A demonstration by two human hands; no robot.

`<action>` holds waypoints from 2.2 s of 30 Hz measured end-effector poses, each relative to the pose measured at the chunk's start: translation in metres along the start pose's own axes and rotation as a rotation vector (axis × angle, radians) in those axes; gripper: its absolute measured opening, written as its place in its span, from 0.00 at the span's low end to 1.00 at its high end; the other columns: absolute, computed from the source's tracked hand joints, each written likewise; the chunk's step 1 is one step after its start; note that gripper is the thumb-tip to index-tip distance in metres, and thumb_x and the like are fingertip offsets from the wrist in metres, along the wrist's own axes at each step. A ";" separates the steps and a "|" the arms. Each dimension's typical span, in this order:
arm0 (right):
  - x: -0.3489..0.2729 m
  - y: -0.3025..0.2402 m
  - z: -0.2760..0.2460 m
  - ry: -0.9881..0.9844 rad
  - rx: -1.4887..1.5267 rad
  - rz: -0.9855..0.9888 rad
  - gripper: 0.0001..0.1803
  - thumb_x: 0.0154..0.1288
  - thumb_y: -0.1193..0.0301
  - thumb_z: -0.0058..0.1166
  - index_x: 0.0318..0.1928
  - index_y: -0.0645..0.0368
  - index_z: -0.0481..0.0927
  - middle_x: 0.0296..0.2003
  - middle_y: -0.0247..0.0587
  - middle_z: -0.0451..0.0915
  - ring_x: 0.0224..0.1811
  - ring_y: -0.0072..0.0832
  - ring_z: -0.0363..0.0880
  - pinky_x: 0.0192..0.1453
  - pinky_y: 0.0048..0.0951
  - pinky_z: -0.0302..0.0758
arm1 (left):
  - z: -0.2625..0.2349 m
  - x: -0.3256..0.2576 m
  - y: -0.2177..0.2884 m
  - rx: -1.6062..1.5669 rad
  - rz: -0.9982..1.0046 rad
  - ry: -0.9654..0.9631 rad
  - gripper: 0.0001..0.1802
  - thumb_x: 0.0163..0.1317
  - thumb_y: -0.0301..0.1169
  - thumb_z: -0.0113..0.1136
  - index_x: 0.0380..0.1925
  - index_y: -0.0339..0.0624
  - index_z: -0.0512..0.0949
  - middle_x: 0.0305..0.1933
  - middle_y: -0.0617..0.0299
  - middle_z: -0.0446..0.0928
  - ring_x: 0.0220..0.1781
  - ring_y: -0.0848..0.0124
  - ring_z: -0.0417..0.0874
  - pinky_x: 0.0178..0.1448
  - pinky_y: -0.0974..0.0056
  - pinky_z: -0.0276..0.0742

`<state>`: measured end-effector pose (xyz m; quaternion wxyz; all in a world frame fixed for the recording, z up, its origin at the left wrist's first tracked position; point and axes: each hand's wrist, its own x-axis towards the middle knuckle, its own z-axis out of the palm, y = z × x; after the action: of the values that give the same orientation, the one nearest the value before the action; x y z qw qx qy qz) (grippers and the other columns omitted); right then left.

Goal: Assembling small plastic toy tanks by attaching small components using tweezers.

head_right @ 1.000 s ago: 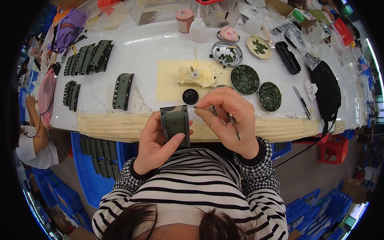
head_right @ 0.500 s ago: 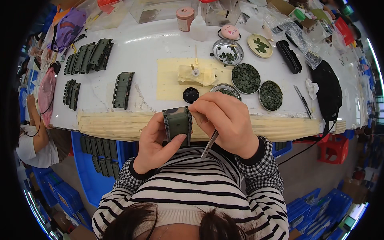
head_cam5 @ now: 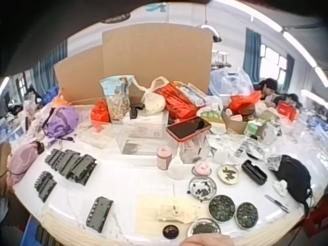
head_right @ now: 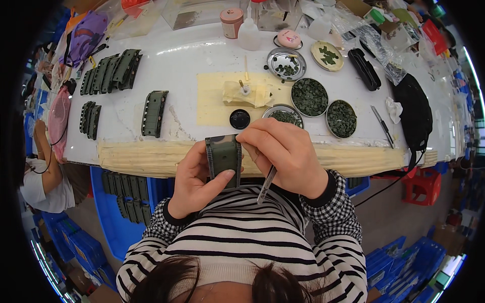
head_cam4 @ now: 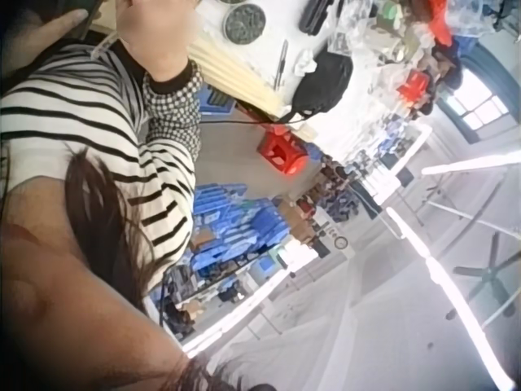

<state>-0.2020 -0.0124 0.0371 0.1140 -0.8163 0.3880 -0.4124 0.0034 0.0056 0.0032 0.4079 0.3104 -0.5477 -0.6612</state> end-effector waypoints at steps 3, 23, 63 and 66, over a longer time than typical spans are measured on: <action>-0.004 0.000 0.004 0.040 0.019 0.021 0.17 0.48 0.83 0.62 0.42 0.64 0.79 0.33 0.44 0.79 0.29 0.36 0.80 0.30 0.30 0.76 | 0.000 0.001 -0.002 -0.007 0.001 -0.015 0.25 0.61 0.15 0.54 0.60 0.32 0.63 0.51 0.53 0.75 0.52 0.68 0.81 0.56 0.64 0.78; -0.062 0.055 -0.095 0.174 -0.434 0.685 0.06 0.56 0.80 0.60 0.35 0.64 0.79 0.28 0.41 0.77 0.29 0.28 0.76 0.31 0.27 0.68 | 0.001 0.011 0.001 -0.231 -0.112 -0.032 0.24 0.64 0.16 0.51 0.59 0.33 0.60 0.54 0.49 0.75 0.55 0.68 0.78 0.61 0.60 0.76; -0.026 0.007 -0.038 0.219 0.037 0.504 0.11 0.56 0.84 0.61 0.39 0.60 0.84 0.26 0.28 0.80 0.16 0.09 0.58 0.19 0.16 0.52 | -0.001 0.006 -0.005 0.084 -0.003 -0.004 0.26 0.61 0.17 0.54 0.60 0.32 0.62 0.50 0.53 0.77 0.45 0.72 0.81 0.50 0.67 0.78; -0.006 -0.017 -0.017 0.143 0.165 0.448 0.11 0.55 0.84 0.62 0.38 0.59 0.84 0.28 0.31 0.83 0.15 0.10 0.60 0.18 0.16 0.55 | 0.002 0.006 0.001 0.183 0.069 0.044 0.25 0.58 0.19 0.58 0.57 0.31 0.67 0.44 0.56 0.78 0.42 0.75 0.79 0.46 0.71 0.75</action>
<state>-0.2084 0.0057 0.0527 0.2414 -0.6666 0.5313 -0.4638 -0.0006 0.0015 0.0044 0.4121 0.3417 -0.6070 -0.5873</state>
